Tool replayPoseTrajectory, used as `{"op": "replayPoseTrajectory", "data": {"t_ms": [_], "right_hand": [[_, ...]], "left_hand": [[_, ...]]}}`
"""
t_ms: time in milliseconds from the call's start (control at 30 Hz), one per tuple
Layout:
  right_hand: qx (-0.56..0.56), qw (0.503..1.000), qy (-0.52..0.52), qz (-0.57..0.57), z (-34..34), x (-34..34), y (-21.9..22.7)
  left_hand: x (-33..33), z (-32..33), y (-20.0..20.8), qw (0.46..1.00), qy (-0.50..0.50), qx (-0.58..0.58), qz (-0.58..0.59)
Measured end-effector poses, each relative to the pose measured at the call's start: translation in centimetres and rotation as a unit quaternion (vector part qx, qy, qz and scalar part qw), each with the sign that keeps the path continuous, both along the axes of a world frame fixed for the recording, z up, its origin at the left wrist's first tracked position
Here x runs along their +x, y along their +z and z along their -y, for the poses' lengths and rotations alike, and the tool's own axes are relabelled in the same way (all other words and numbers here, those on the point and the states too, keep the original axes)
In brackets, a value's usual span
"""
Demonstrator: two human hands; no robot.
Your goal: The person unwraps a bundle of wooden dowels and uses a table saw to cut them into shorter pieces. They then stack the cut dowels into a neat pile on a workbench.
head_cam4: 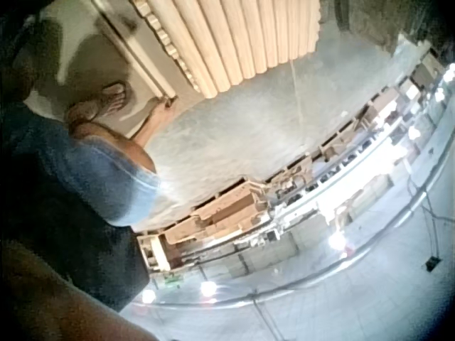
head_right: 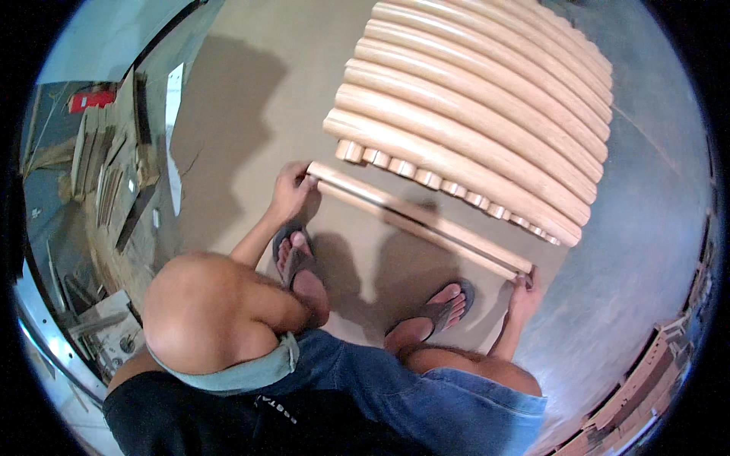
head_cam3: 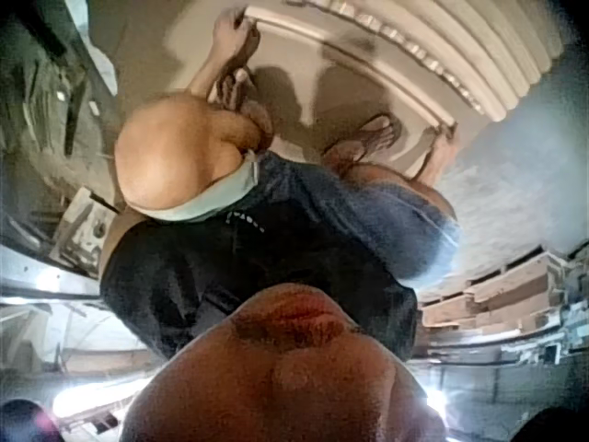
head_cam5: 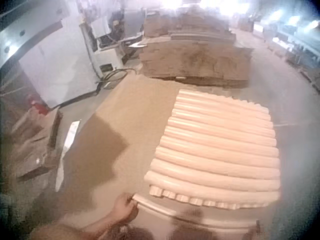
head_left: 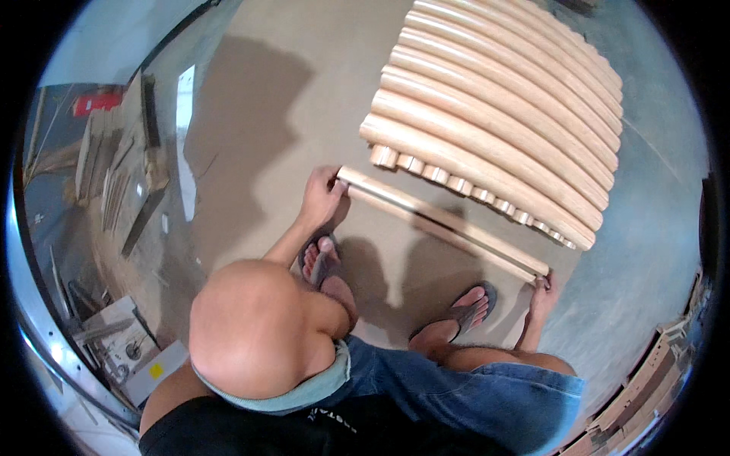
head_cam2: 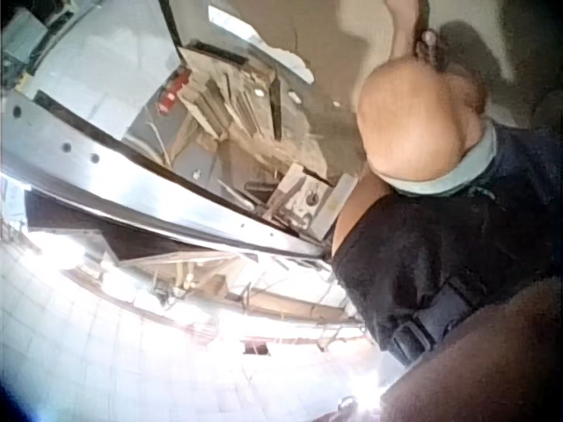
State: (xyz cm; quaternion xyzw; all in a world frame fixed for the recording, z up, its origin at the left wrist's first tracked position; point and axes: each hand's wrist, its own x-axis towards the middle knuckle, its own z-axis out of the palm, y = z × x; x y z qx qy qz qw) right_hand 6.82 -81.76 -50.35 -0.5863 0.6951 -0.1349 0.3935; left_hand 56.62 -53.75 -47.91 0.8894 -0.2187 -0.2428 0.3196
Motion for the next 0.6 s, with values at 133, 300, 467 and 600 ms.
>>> {"op": "replayPoseTrajectory", "data": {"t_ms": [133, 300, 467, 600], "right_hand": [[0.009, 0.998, 0.056, -0.002, 0.5, 0.4, -0.2], [0.061, 0.997, -0.035, 0.019, -2.0, 2.0, 3.8], [0.052, 0.976, -0.2, 0.075, -3.8, 2.0, 7.7], [0.149, 0.951, -0.245, 0.116, -4.3, -0.4, 9.2]], "left_hand": [[-0.5, -0.9, 1.4, 0.998, -0.008, 0.056, -0.004], [-1.4, -2.7, 1.5, 0.99, 0.113, -0.022, -0.081], [0.1, 1.4, 9.2, 0.983, 0.122, -0.121, -0.064], [3.7, 12.5, 16.9, 0.986, -0.086, -0.052, 0.132]]}}
